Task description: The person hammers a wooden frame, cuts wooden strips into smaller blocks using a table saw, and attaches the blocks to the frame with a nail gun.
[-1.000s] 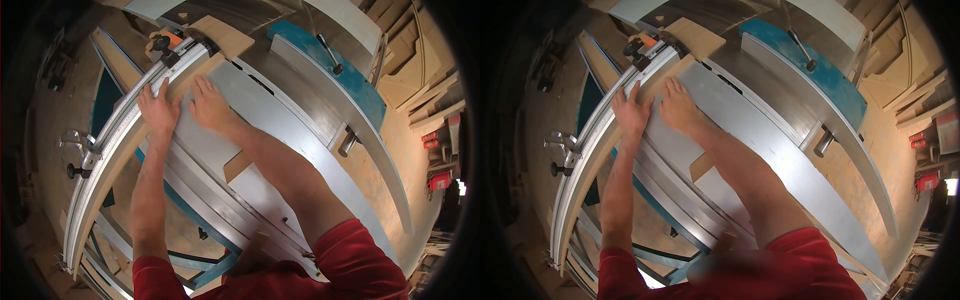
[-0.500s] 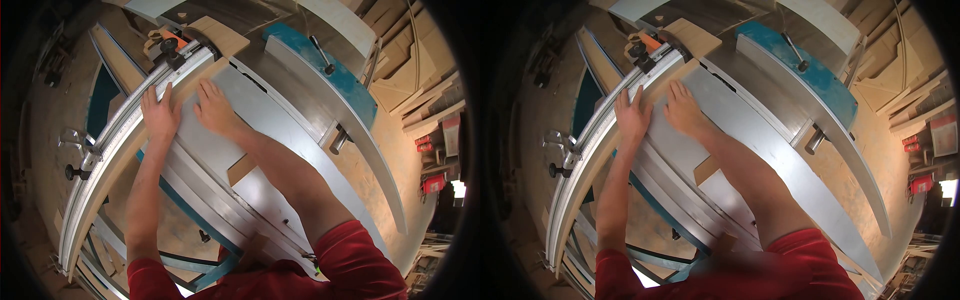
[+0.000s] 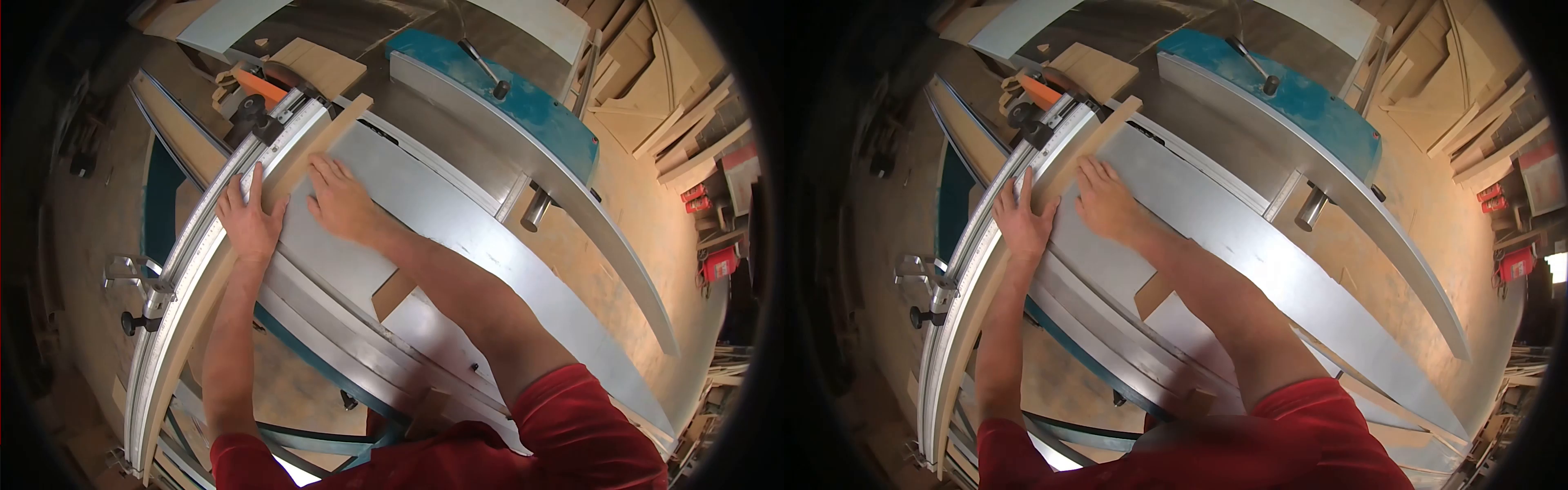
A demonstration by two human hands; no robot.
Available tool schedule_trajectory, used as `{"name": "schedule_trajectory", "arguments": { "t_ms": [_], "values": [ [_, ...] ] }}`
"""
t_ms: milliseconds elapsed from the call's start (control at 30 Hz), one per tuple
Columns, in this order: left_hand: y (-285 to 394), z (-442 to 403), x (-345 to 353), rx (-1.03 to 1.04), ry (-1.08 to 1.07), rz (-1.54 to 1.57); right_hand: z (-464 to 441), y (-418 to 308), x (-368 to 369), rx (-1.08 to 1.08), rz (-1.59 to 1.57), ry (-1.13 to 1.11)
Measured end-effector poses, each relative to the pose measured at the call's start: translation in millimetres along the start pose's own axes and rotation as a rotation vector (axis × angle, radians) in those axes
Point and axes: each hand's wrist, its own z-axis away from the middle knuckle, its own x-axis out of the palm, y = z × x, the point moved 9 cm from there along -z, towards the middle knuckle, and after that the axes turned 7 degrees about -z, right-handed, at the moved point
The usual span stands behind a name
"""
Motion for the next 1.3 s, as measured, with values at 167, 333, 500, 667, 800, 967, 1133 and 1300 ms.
{"name": "schedule_trajectory", "arguments": {
  "t_ms": [167,333,500,667,800,967,1133,1300],
  "values": [
    [38,-33,18,-0.065,0.061,-0.042,1,0,-5,-0.015,0.009,0.033],
    [43,-34,24,-0.081,0.049,-0.062,0,3,-7,0.010,-0.058,0.083],
    [41,-36,26,-0.086,0.084,-0.066,-3,3,-7,0.000,-0.061,0.105],
    [42,-33,27,-0.063,0.067,-0.082,-3,6,1,0.024,-0.099,0.057],
    [41,-34,29,-0.078,0.046,-0.066,-3,5,-4,0.013,-0.078,0.096],
    [39,-35,35,-0.063,0.036,-0.079,-7,8,0,0.003,-0.086,0.099],
    [35,-37,43,-0.071,0.022,-0.058,-12,14,6,0.040,-0.119,0.069],
    [27,-37,52,-0.099,0.028,-0.026,-17,16,14,0.041,-0.127,0.038]
  ]
}}
